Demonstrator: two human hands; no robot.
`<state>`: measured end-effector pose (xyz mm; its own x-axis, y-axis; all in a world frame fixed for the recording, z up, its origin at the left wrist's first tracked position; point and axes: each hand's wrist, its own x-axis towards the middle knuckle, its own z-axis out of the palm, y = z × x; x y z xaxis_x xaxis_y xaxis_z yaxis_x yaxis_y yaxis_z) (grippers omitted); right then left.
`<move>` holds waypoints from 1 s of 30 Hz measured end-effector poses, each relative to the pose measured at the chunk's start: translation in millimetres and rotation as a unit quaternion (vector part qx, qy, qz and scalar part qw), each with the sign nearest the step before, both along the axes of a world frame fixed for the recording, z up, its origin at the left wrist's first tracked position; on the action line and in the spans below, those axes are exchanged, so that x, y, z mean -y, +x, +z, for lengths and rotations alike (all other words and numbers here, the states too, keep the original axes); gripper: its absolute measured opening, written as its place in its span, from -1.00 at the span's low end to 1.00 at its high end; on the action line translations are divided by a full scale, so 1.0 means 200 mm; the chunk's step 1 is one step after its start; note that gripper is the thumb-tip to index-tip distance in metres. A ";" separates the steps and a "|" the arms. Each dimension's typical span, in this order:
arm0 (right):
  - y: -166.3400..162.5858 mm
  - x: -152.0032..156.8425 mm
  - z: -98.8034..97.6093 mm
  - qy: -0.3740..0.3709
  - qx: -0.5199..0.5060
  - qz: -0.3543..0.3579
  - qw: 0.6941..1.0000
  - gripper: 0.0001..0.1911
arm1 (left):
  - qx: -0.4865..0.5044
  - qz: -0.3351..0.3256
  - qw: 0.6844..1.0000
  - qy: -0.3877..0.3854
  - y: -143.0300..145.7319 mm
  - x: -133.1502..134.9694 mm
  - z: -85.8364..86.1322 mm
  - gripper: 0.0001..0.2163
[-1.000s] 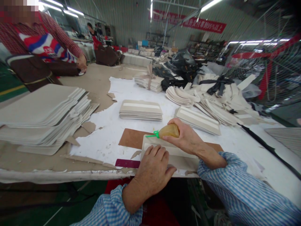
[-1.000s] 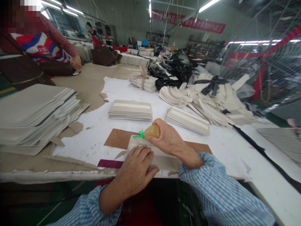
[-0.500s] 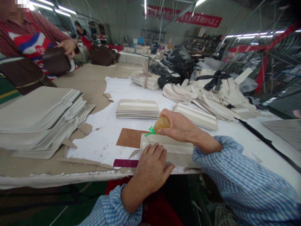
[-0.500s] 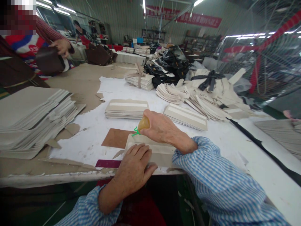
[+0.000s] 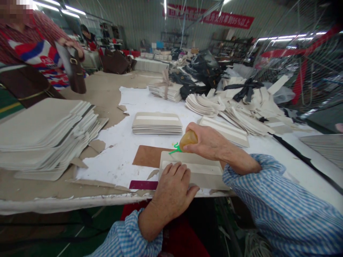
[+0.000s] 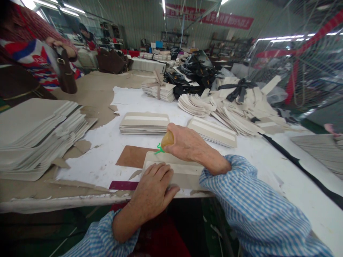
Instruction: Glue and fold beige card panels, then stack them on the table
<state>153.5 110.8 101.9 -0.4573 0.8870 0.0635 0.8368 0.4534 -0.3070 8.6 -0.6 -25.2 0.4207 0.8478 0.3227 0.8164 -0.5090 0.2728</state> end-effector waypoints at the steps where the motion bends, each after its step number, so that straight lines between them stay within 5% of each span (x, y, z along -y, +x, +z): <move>1: 0.01 0.00 0.00 -0.001 -0.003 -0.001 1.000 -0.66 | 0.001 -0.001 1.000 -0.001 0.00 0.00 0.00 -0.57; 30: -0.06 0.00 0.00 -0.002 -0.002 0.006 1.000 -0.63 | 0.000 -0.003 1.000 -0.008 0.00 0.00 0.01 -0.56</move>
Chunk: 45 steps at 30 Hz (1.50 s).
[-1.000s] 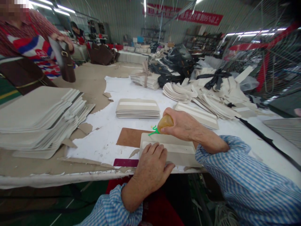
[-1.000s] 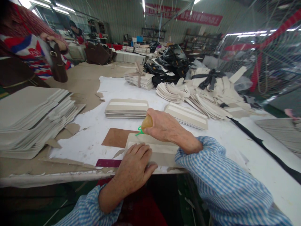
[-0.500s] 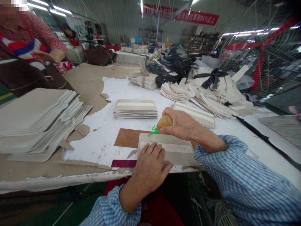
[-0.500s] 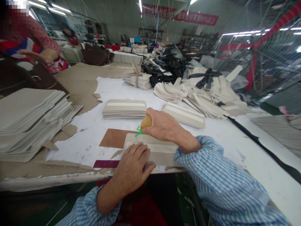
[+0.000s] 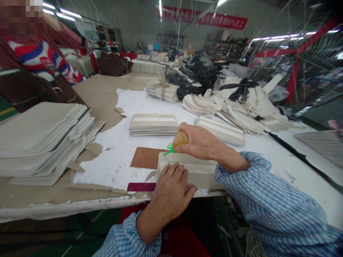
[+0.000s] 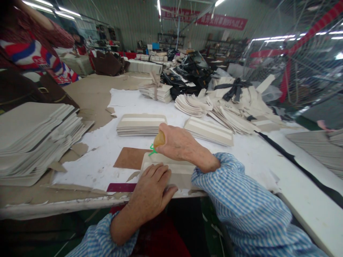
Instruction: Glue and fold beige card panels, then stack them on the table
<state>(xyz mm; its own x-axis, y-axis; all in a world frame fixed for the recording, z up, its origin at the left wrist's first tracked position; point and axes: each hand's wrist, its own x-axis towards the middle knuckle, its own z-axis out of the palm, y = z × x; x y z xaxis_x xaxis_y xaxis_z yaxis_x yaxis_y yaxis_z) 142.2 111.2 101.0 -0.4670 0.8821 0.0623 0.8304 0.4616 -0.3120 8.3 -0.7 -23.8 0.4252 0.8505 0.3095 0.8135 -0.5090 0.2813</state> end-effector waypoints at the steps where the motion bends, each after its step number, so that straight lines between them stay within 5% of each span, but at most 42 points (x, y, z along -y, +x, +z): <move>1: 0.01 0.00 0.01 -0.005 0.004 -0.006 1.000 -0.63 | -0.001 0.000 1.000 0.000 0.00 0.00 0.00 -0.55; 23: 0.22 0.01 0.07 -0.037 0.041 -0.062 0.997 -0.65 | -0.006 -0.003 1.000 0.022 -0.01 -0.01 -0.01 -0.58; 45: 0.56 0.07 0.03 -0.073 -0.008 -0.163 0.984 -0.69 | -0.009 -0.007 0.999 0.051 -0.01 -0.02 -0.02 -0.63</move>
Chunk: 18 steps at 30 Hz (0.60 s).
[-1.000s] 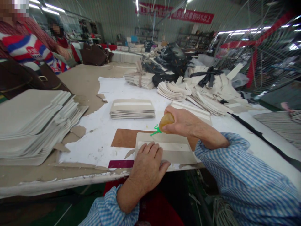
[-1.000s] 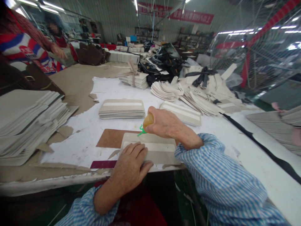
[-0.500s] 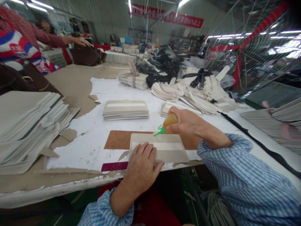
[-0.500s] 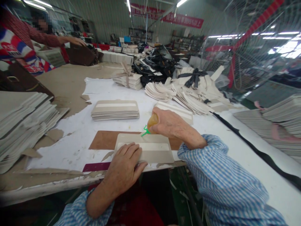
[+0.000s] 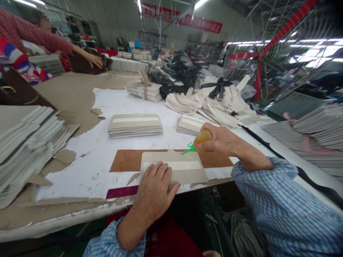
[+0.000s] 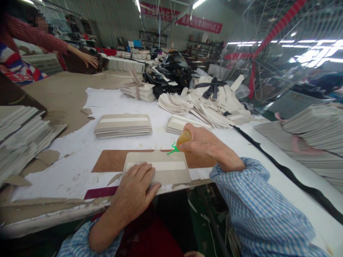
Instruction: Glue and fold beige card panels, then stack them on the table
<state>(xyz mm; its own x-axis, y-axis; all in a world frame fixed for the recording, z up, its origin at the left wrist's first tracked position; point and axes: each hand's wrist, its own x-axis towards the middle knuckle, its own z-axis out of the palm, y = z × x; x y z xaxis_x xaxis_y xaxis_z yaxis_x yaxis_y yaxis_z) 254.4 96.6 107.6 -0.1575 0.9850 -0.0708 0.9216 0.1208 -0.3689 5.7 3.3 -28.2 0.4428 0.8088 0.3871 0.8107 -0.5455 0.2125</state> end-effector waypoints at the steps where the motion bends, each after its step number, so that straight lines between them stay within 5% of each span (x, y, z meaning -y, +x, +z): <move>1: 0.02 0.00 -0.01 0.001 -0.005 -0.001 1.000 -0.69 | 0.001 0.000 1.000 -0.001 0.00 0.00 0.00 -0.63; 18: 0.37 0.06 -0.15 0.004 -0.107 -0.106 0.989 -0.62 | -0.009 -0.004 1.000 0.020 -0.01 0.00 0.00 -0.64</move>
